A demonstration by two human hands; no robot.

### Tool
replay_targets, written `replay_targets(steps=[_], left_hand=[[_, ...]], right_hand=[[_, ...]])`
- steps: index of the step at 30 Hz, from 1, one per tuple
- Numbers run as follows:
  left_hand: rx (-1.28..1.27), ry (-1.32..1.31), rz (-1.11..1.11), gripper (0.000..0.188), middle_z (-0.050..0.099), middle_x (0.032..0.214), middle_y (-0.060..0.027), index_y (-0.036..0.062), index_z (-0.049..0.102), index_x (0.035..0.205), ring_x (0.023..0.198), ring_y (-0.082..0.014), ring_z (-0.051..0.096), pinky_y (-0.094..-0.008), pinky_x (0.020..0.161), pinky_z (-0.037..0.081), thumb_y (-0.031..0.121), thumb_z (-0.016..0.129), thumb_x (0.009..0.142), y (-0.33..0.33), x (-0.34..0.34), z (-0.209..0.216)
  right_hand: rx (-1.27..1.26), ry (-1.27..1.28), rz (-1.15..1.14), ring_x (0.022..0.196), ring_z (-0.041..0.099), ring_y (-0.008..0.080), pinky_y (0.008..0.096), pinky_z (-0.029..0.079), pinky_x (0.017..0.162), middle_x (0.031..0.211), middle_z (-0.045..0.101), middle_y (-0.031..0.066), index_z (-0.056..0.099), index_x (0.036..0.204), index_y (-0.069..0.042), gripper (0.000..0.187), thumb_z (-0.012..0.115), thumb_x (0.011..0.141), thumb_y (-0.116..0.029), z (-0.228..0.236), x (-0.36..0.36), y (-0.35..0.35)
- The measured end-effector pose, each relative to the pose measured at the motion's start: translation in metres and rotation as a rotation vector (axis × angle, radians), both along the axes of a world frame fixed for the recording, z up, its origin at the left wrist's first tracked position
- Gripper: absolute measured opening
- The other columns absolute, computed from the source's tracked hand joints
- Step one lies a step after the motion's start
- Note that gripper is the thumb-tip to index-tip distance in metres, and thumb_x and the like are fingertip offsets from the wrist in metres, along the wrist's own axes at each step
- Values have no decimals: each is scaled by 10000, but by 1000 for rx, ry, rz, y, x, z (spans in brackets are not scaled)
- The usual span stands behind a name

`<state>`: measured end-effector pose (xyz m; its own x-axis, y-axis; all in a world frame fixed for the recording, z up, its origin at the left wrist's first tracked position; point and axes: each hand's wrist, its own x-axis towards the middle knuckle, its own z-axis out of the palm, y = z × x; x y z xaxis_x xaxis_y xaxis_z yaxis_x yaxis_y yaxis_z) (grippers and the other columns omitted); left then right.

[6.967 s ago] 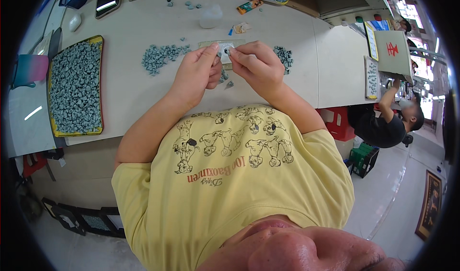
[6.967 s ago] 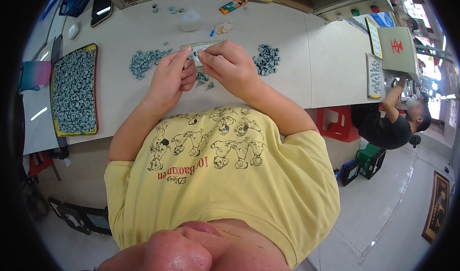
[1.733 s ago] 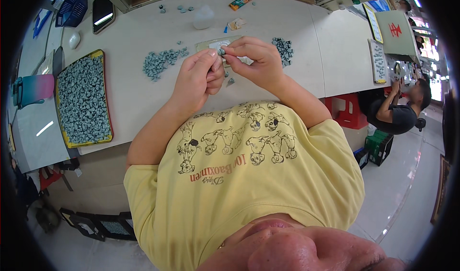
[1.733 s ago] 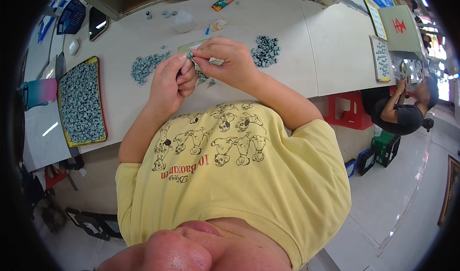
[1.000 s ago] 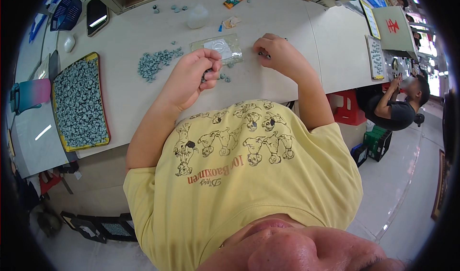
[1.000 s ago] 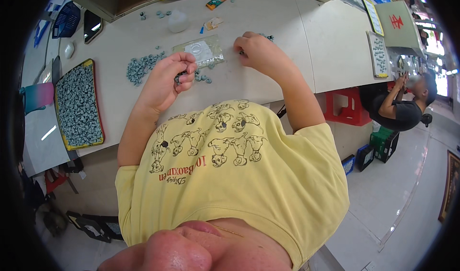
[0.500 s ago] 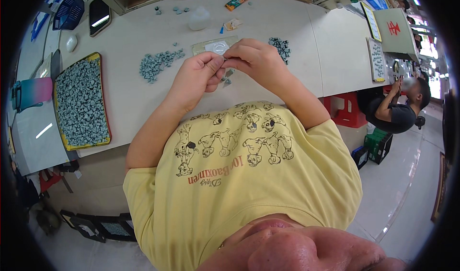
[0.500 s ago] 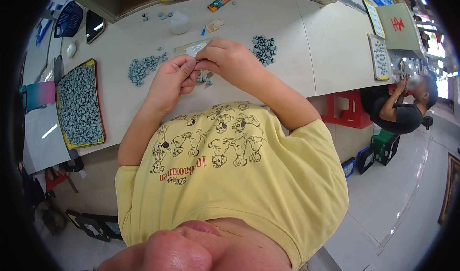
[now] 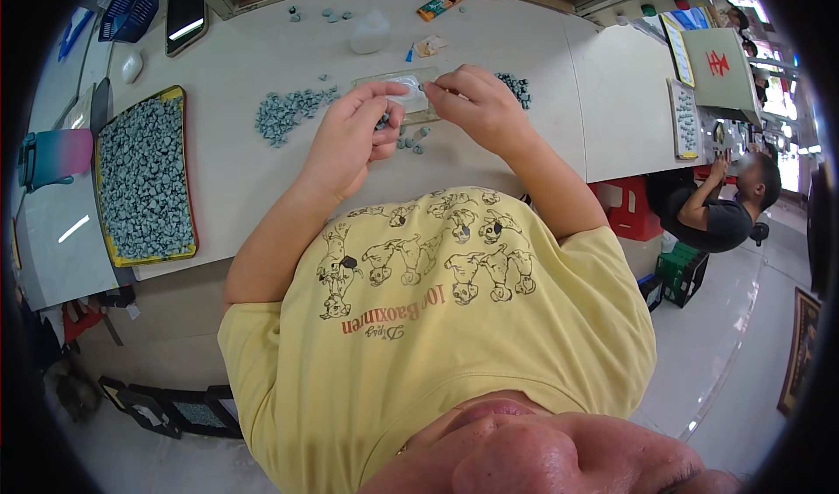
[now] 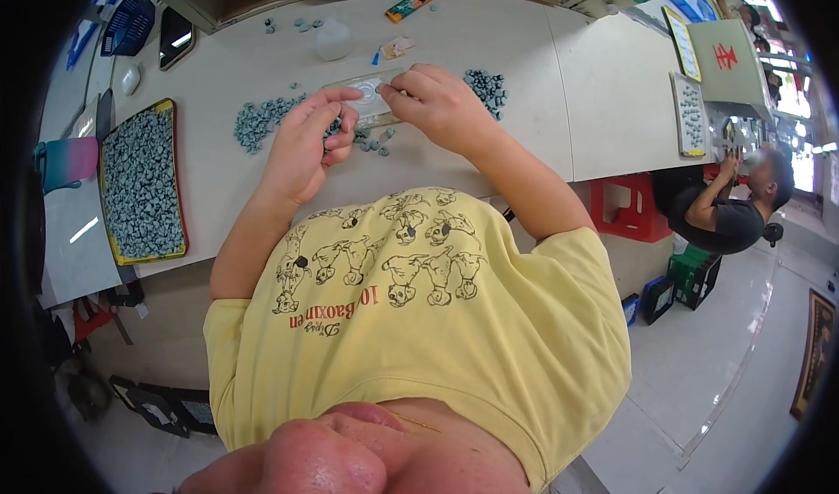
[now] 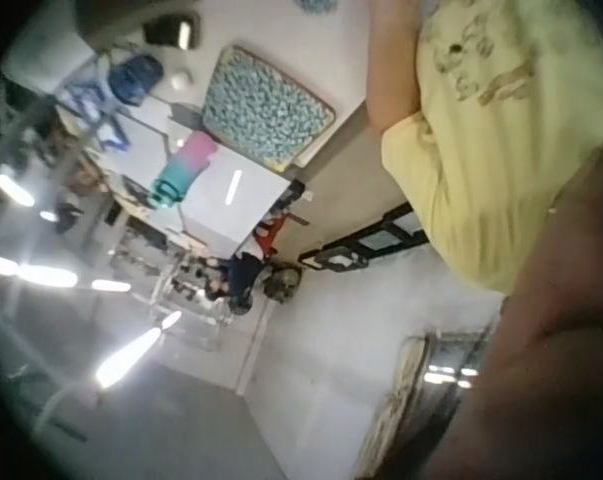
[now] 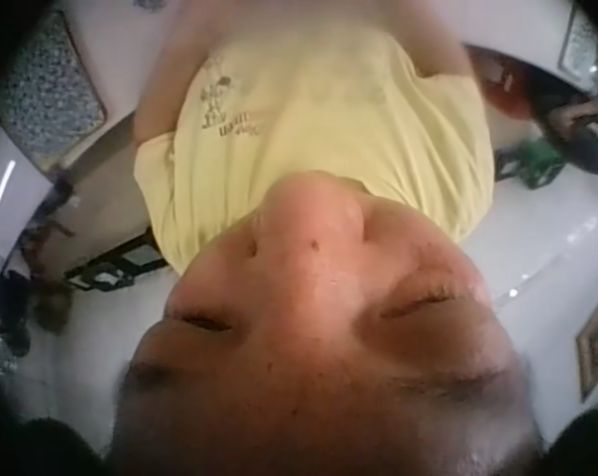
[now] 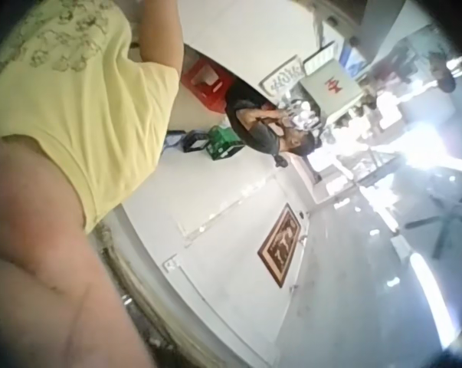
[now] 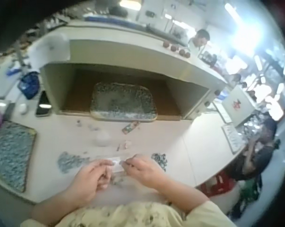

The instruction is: The person assembles small components by inserting black rings into green plastic pieces by hand and placing the assembled pieces onto the table.

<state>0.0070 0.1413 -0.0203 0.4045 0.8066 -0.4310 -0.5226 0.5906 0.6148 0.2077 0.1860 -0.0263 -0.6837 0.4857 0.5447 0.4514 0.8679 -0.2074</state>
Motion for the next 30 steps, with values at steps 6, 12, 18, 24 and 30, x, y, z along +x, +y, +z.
replay_targets(steps=[6, 12, 18, 24, 30], left_hand=[[69, 62, 155, 166, 503, 777, -21, -16, 515, 960, 524, -32, 313, -177, 440, 258, 133, 453, 922, 0, -4, -4], [110, 46, 217, 195, 513, 794, -14, -36, 554, 1004, 534, -25, 323, -170, 455, 276, 117, 469, 916, 1, -9, -7], [135, -2, 234, 219, 531, 815, -27, -37, 539, 1069, 547, -33, 336, -178, 484, 312, 93, 492, 899, 1, -7, -6], [195, 7, 243, 183, 569, 834, -66, -33, 503, 1034, 546, -41, 351, -185, 483, 327, 76, 510, 887, -1, -6, -7], [131, 0, 203, 137, 523, 749, -26, -8, 507, 929, 540, -46, 346, -181, 468, 306, 127, 492, 912, -2, -7, -6]], right_hand=[[130, -161, 48, 718, 544, 193, 298, 455, 603, 867, 551, 47, 622, 896, -26, 230, 604, 670, -63, -2, -5, 1], [166, -202, 63, 718, 547, 187, 305, 461, 608, 870, 551, 42, 621, 905, -30, 239, 604, 670, -68, -1, -10, 2], [-202, 199, -90, 650, 540, 144, 260, 449, 570, 785, 582, 38, 640, 877, -31, 173, 652, 708, 5, -2, -17, -6], [-1099, 662, -276, 629, 503, 72, 210, 399, 567, 758, 601, 26, 624, 839, 13, 62, 625, 790, -26, 16, -26, -14], [-1395, 791, -240, 634, 501, 80, 213, 397, 585, 761, 594, 51, 611, 822, 23, 91, 604, 819, -67, 24, -30, -16]])
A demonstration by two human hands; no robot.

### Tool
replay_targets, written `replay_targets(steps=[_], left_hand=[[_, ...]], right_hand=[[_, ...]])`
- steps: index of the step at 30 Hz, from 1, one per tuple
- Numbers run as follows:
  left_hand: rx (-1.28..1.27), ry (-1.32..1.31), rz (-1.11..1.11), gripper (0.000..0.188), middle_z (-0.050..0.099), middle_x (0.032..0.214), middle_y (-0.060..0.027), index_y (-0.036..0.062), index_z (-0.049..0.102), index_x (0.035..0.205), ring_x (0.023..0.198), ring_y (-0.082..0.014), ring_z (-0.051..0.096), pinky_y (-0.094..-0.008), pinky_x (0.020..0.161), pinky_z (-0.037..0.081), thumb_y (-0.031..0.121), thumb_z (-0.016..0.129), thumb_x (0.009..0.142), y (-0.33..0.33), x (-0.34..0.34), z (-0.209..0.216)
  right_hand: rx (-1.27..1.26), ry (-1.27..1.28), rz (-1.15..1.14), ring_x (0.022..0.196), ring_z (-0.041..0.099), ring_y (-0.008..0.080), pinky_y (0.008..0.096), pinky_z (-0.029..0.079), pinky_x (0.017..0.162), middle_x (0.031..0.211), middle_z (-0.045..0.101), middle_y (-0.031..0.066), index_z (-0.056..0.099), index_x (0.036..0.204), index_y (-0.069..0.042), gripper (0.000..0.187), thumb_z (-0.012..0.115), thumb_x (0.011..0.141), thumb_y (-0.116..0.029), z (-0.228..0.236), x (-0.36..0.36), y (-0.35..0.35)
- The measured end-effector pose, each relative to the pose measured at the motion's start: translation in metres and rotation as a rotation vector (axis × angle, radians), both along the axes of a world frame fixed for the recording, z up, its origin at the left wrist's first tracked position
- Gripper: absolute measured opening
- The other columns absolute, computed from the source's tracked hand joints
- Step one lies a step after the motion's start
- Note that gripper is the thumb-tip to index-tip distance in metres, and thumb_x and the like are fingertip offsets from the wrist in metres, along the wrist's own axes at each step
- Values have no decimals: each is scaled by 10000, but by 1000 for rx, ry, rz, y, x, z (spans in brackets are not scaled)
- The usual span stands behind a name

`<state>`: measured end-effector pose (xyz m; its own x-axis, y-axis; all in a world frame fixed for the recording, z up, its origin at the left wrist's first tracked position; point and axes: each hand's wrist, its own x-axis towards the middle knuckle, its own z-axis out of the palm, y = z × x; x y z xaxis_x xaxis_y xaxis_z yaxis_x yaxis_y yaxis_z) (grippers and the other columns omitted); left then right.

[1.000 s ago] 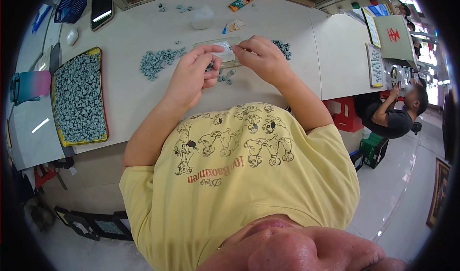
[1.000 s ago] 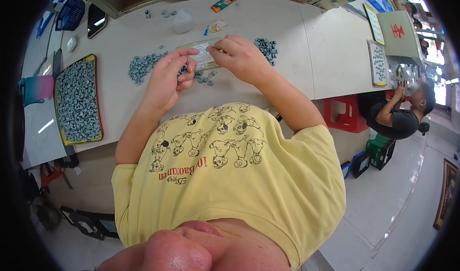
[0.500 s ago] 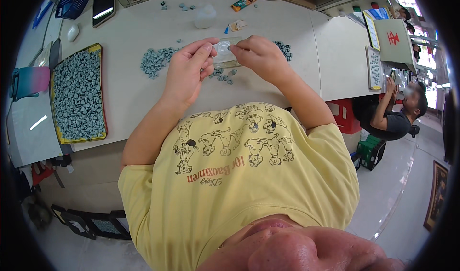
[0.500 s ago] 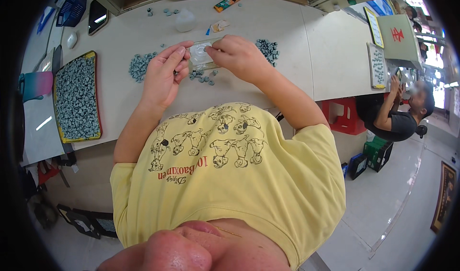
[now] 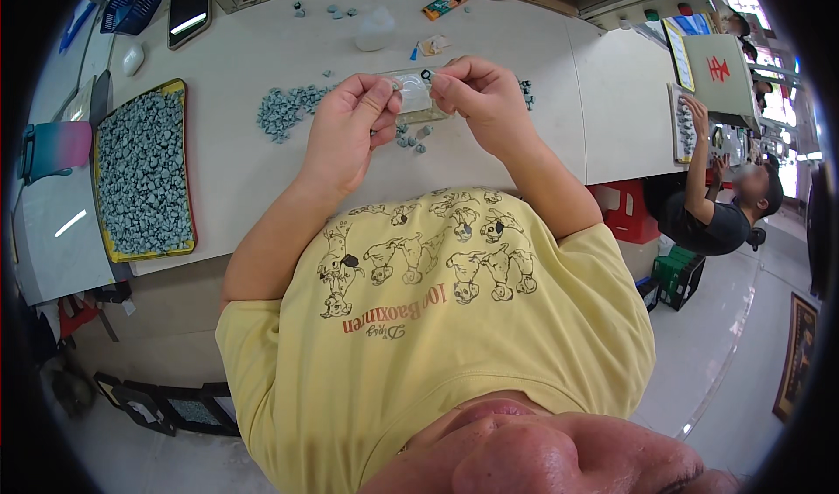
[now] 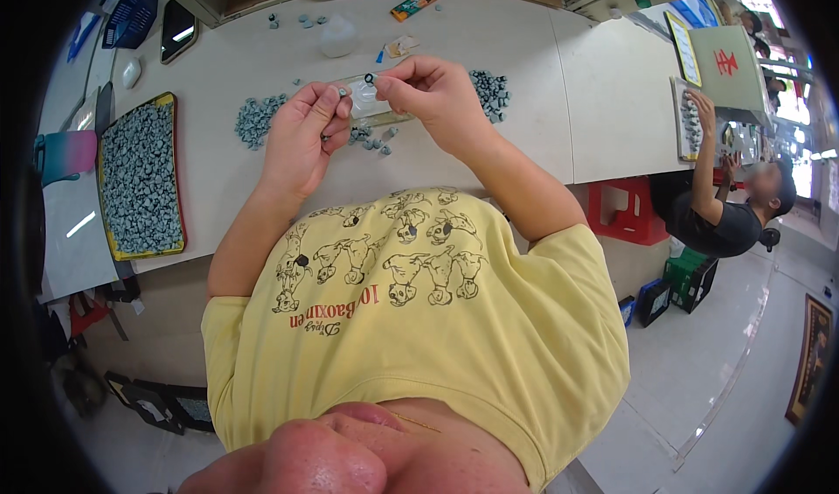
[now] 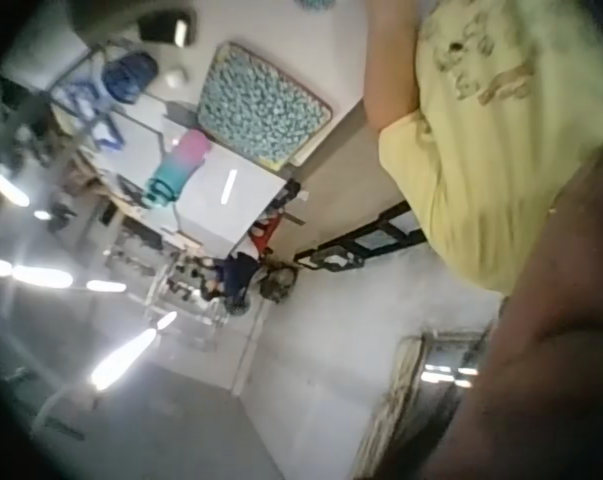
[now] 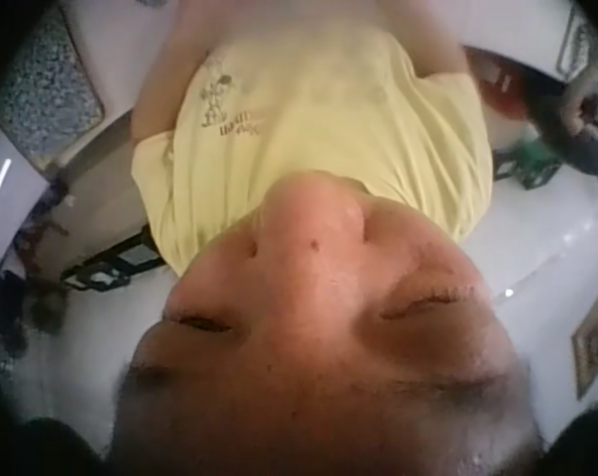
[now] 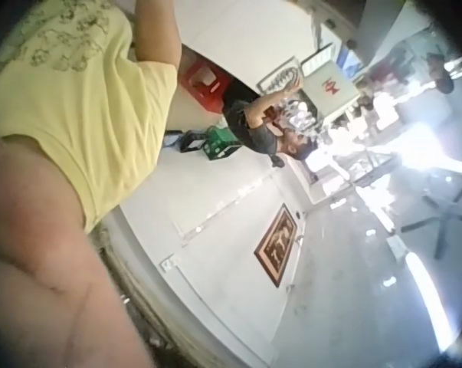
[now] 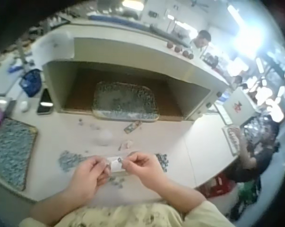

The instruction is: The person assembles small components by inserting black rings into green plastic pieces by hand and placing the assembled pieces onto the table.

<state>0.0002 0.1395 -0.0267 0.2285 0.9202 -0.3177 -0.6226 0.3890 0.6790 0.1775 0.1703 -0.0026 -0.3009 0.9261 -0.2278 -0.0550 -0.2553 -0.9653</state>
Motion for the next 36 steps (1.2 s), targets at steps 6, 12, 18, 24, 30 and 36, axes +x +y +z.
replay_targets(steps=[6, 12, 18, 24, 30, 36], left_hand=[[-27, -63, -49, 205, 416, 654, 21, 28, 482, 845, 505, -45, 286, -191, 427, 235, 202, 437, 943, -1, -4, -4], [-45, -44, -81, 213, 392, 642, 26, 24, 477, 846, 491, -48, 273, -194, 423, 223, 210, 438, 943, -1, -6, -4], [-44, -46, -93, 209, 389, 641, 25, 21, 475, 861, 495, -48, 277, -196, 424, 229, 211, 439, 941, -2, -7, -2], [-31, -27, -79, 202, 392, 640, 24, 29, 476, 866, 493, -46, 278, -197, 424, 232, 213, 443, 940, -3, -8, -3], [-15, 33, -55, 201, 401, 619, 27, 38, 473, 838, 481, -41, 288, -191, 422, 244, 209, 446, 939, -5, -6, -4], [125, 300, 45, 200, 427, 584, 34, 43, 472, 811, 481, -30, 338, -193, 426, 285, 196, 450, 938, -8, -3, -7]], right_hand=[[437, -246, -13, 619, 528, 80, 209, 420, 542, 745, 599, 30, 627, 821, 7, 71, 653, 755, 0, -13, -11, -2], [1342, -547, -3, 574, 555, 147, 234, 429, 484, 717, 584, 51, 645, 812, -29, 213, 705, 625, 53, -17, -18, 4], [1499, -623, 64, 571, 543, 165, 254, 426, 473, 751, 587, 49, 645, 834, -20, 293, 713, 556, 39, -18, -20, 4], [1510, -615, 63, 570, 540, 165, 254, 425, 463, 763, 586, 51, 640, 839, -11, 298, 697, 553, 52, -21, -22, 4], [1479, -623, 69, 576, 548, 169, 255, 438, 469, 749, 584, 52, 638, 833, -13, 292, 696, 555, 55, -19, -24, 1], [1433, -537, 78, 580, 562, 170, 261, 454, 480, 749, 590, 61, 647, 820, -9, 229, 692, 604, 51, -22, -28, 2]])
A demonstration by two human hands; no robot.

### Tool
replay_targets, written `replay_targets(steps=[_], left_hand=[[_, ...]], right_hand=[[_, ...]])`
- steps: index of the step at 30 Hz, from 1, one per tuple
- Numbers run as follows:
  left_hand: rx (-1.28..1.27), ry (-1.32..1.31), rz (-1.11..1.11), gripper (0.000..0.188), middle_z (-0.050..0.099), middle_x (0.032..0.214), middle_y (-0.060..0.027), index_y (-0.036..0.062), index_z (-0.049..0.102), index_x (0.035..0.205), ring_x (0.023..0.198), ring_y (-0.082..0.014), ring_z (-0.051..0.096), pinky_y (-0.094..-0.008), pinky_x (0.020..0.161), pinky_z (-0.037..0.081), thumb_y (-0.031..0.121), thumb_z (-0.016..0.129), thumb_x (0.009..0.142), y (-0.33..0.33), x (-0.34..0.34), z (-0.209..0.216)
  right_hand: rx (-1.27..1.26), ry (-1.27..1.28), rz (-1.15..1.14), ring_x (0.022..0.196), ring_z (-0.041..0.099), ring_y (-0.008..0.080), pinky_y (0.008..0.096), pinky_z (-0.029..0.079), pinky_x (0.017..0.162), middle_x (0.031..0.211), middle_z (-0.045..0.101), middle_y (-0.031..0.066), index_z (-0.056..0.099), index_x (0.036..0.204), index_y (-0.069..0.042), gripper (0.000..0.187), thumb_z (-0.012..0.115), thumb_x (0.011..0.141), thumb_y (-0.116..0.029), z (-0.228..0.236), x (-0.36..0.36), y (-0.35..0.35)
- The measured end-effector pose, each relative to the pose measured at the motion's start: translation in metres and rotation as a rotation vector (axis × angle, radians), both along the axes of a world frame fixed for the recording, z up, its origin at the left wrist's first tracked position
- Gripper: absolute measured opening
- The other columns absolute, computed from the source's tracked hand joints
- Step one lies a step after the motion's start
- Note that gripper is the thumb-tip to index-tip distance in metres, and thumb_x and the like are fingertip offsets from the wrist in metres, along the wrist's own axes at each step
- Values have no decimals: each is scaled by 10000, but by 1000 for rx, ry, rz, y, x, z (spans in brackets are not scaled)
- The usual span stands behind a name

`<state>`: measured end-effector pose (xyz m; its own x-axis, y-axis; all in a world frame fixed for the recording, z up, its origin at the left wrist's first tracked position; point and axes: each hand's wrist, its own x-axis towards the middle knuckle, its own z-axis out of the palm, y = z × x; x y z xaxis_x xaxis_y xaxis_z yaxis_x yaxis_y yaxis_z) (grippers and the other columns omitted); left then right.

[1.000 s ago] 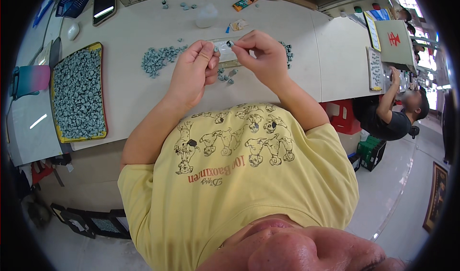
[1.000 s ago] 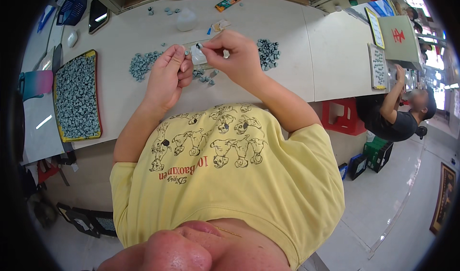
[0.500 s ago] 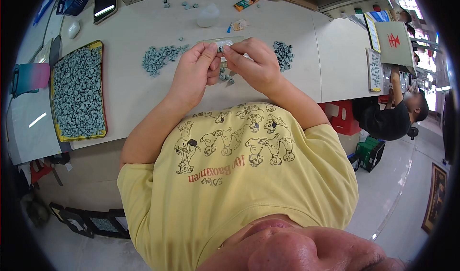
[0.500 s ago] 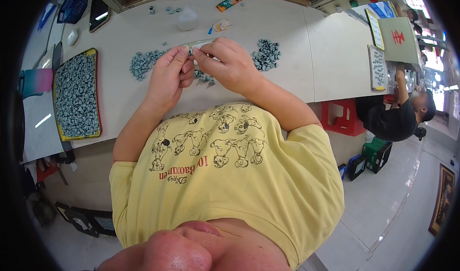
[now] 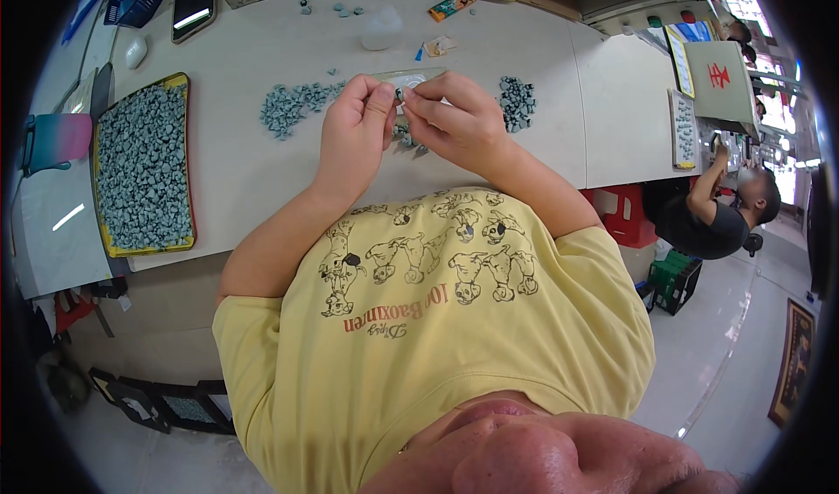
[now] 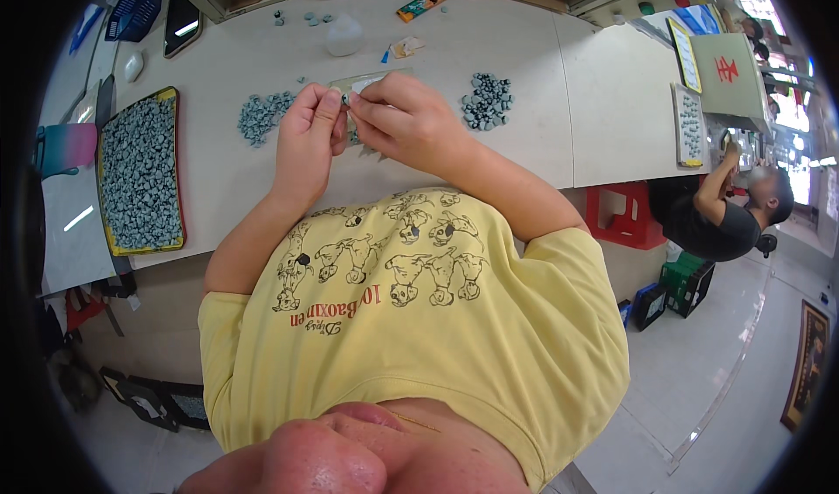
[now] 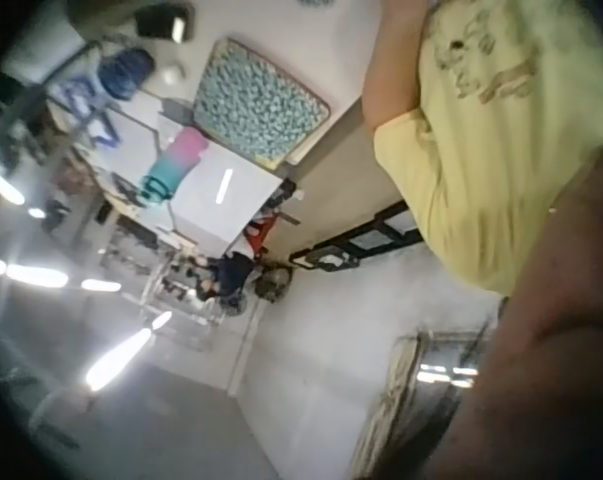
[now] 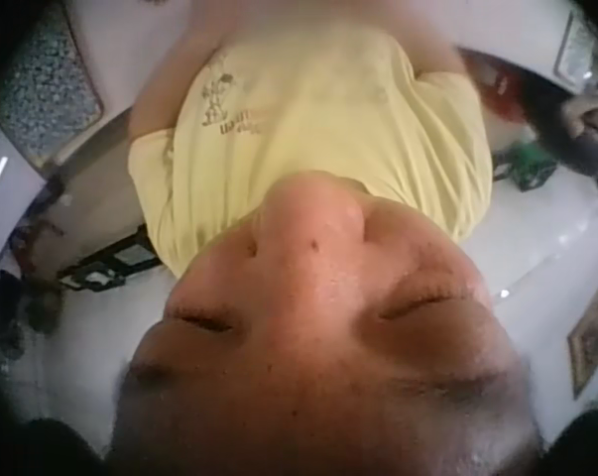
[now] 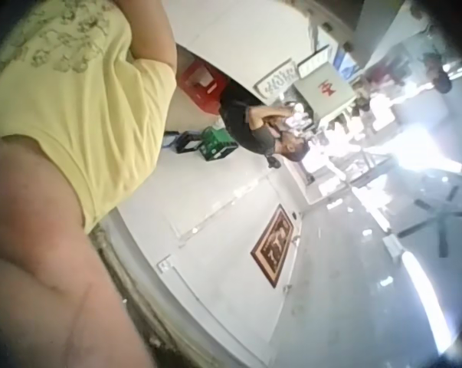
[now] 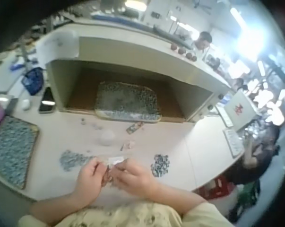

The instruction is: The person assembles small components by inserting black rings into green plastic pieces by hand and placing the assembled pieces onto the table.

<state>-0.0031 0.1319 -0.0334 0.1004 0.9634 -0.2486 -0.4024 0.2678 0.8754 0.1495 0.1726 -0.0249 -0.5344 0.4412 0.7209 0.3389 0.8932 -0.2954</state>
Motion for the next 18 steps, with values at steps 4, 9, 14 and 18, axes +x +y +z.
replay_targets(steps=[4, 9, 14, 18], left_hand=[[123, 159, 71, 209, 444, 582, 33, 34, 480, 789, 490, -40, 369, -199, 453, 318, 189, 470, 930, -1, 2, -1], [208, 289, 127, 210, 466, 571, 14, 28, 486, 775, 497, -61, 401, -219, 464, 344, 183, 502, 914, -3, 4, -3], [300, 466, 122, 200, 490, 560, -11, 29, 482, 772, 499, -73, 426, -234, 453, 355, 178, 531, 896, -4, 3, -1], [306, 459, 106, 201, 489, 556, -10, 31, 477, 767, 499, -73, 427, -232, 463, 358, 176, 531, 895, -2, 4, -1]], right_hand=[[-142, 63, -30, 579, 577, 157, 245, 463, 482, 767, 606, 67, 660, 830, -9, 204, 688, 634, 42, 3, -2, -6], [-256, 116, -83, 574, 580, 147, 231, 458, 472, 760, 612, 64, 663, 829, -11, 200, 691, 639, 44, 5, -3, -8], [-59, 47, -57, 583, 573, 154, 244, 461, 478, 740, 604, 59, 660, 821, -11, 204, 688, 632, 59, 1, -2, -8], [-94, 33, -46, 608, 581, 168, 254, 465, 489, 760, 608, 72, 658, 820, -7, 197, 696, 635, 47, 0, 5, -9]])
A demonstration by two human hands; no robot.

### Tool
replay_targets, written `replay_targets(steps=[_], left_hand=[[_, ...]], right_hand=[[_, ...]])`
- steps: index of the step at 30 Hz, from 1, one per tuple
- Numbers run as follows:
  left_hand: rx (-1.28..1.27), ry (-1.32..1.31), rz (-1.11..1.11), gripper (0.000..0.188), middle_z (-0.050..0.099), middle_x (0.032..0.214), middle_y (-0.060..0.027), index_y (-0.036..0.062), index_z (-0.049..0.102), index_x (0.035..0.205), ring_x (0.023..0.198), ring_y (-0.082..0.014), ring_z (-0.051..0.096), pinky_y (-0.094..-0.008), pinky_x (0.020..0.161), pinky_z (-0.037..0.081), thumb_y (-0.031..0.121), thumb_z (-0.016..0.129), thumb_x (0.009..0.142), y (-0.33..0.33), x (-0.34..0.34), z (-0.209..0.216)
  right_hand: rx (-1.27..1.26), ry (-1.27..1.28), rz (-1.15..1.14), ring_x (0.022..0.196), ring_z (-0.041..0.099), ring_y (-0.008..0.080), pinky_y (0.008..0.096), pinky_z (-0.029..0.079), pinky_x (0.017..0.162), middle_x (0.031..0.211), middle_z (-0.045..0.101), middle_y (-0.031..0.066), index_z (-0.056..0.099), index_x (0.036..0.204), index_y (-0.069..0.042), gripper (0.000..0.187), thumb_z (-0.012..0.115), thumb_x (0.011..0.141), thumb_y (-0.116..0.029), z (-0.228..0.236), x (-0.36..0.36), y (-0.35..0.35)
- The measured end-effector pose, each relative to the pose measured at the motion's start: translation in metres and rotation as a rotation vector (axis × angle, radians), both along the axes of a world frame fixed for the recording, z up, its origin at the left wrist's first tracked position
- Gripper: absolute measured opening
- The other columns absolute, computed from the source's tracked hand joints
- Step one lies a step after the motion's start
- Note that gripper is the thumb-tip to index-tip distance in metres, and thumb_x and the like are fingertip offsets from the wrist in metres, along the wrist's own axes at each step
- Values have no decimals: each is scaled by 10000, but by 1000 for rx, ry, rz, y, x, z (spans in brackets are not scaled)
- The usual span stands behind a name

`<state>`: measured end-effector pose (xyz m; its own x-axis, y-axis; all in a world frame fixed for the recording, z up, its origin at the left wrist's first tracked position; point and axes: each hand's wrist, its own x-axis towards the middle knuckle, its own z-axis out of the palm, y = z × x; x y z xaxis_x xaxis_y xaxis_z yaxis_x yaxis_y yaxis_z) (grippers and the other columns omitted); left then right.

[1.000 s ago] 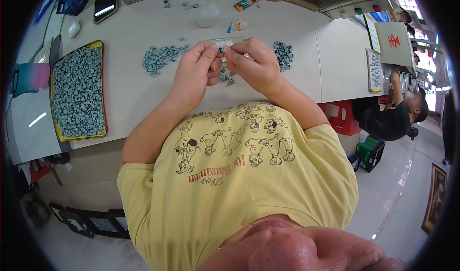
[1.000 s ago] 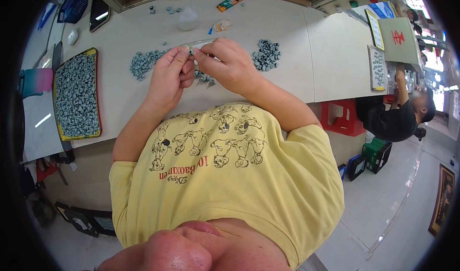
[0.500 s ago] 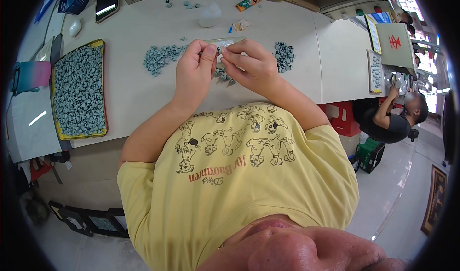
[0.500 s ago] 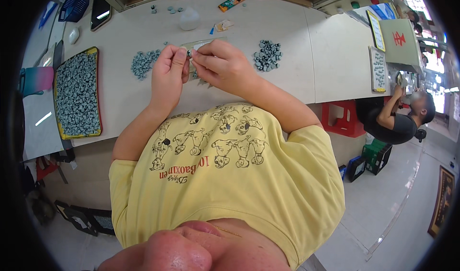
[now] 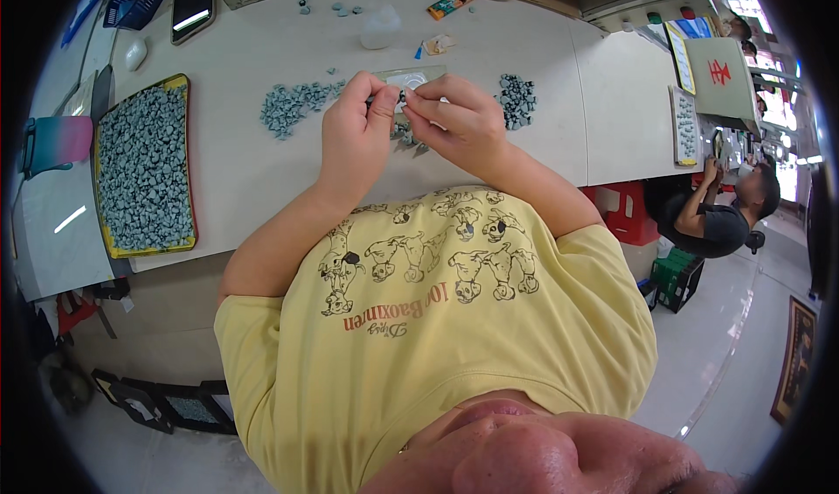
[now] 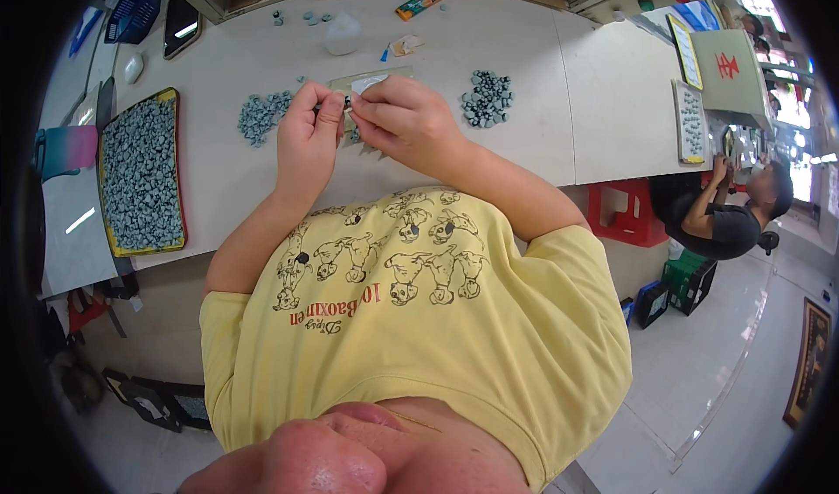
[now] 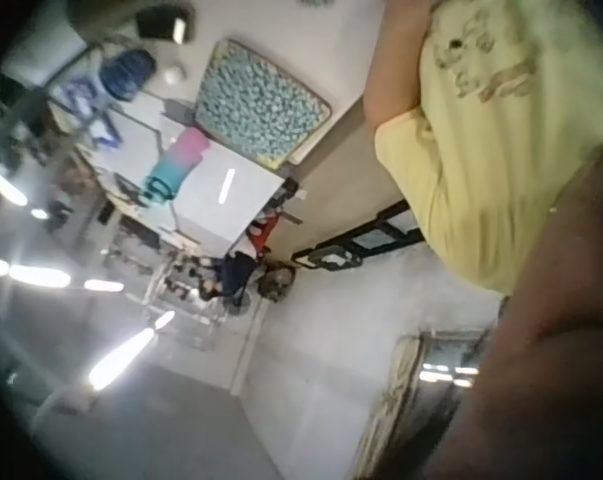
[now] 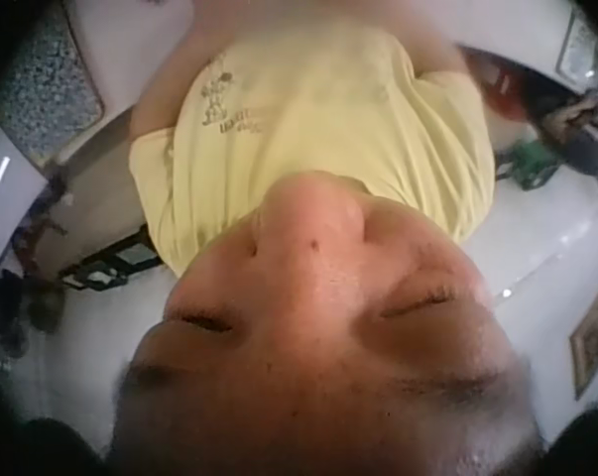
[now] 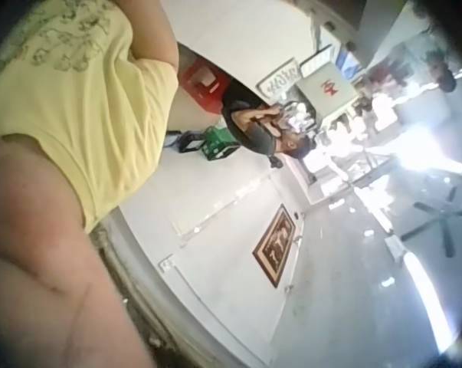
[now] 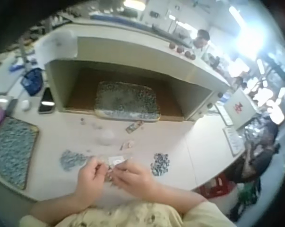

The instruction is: The person assembles small components by inserting black rings into green plastic pieces by hand and placing the assembled pieces onto the table.

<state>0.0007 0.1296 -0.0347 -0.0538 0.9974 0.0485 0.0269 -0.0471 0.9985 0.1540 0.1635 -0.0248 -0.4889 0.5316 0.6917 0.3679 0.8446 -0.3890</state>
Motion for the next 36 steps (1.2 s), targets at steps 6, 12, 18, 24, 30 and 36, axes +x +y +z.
replay_targets(steps=[6, 12, 18, 24, 30, 36], left_hand=[[-247, -38, -138, 209, 511, 564, -17, 17, 522, 776, 509, -75, 442, -237, 482, 365, 194, 545, 884, 1, 3, 1], [-286, 281, -300, 293, 526, 567, -35, 9, 549, 743, 497, -103, 458, -265, 485, 377, 279, 589, 848, 1, 3, -11], [-303, 162, -269, 236, 466, 593, 34, 30, 540, 764, 522, -42, 393, -197, 484, 323, 231, 528, 887, 5, 4, -3], [-574, -402, -299, 160, 489, 679, 19, 5, 539, 876, 540, -34, 380, -181, 463, 321, 135, 445, 887, 6, 3, 5], [-609, -418, -296, 174, 500, 723, 10, -2, 552, 953, 536, -26, 351, -178, 457, 311, 124, 439, 914, 7, 6, 10], [-610, -391, -399, 216, 496, 714, 22, 2, 580, 984, 511, -24, 301, -170, 436, 236, 182, 478, 922, 6, 12, 11]], right_hand=[[-557, -153, 51, 705, 600, 215, 286, 483, 598, 814, 619, 95, 655, 866, -16, 138, 650, 729, -14, 26, 42, 17], [-680, -647, -291, 735, 587, 269, 319, 474, 672, 811, 618, 119, 645, 870, -11, 121, 607, 762, -50, 24, 85, 30], [-622, -761, -357, 706, 583, 271, 327, 465, 644, 770, 601, 123, 620, 815, 0, 101, 618, 719, -31, 8, 90, 29], [-716, -681, -262, 682, 577, 249, 326, 461, 633, 772, 597, 119, 614, 821, -9, 98, 616, 725, -26, 13, 81, 30], [-708, -498, -193, 659, 558, 208, 301, 454, 611, 745, 586, 81, 609, 838, -14, 95, 629, 752, -48, 26, 62, 22], [-742, -266, -10, 676, 566, 191, 290, 460, 592, 769, 594, 63, 614, 857, -34, 98, 631, 767, -69, 37, 43, 10]])
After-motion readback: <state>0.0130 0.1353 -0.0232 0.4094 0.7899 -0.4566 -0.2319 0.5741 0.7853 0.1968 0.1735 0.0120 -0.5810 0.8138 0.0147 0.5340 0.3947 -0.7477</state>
